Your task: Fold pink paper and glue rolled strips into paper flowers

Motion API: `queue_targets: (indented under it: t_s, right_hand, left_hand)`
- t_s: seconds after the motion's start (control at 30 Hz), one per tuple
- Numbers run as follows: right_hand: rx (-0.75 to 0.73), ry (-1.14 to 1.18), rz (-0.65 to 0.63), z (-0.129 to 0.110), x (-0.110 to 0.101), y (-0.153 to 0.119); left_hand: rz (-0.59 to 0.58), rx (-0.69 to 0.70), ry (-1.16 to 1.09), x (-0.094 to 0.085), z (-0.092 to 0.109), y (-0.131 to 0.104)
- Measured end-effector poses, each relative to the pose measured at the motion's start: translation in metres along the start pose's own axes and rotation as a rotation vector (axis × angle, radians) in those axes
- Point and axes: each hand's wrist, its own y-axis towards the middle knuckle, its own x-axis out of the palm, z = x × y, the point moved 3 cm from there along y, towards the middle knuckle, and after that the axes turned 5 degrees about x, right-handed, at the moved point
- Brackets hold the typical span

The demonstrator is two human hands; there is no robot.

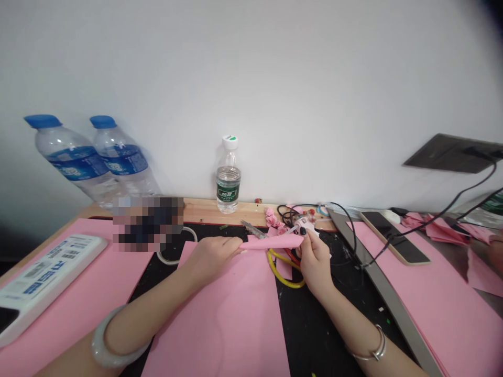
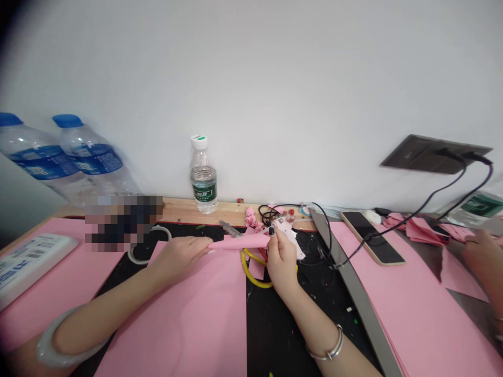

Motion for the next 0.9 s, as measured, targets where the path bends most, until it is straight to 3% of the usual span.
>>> queue_targets:
  t_s: [0.6,0.77,0.9]
  right_hand:
    - [0.077,0.296,0.007,0.005,0.001,0.007]
    - [0.047,0.272,0.006,0.004,0.002,0.007]
    - [-0.005,0.162,0.008,0.001,0.0,0.006]
  left_hand:
    - [-0.023,-0.167,-0.106,0.002,-0.016,-0.005]
    - [-0.074,-0.199,-0.103,-0.017,-0.02,-0.001]
    - [-0.113,-0.258,-0.087,-0.041,-0.037,-0.013]
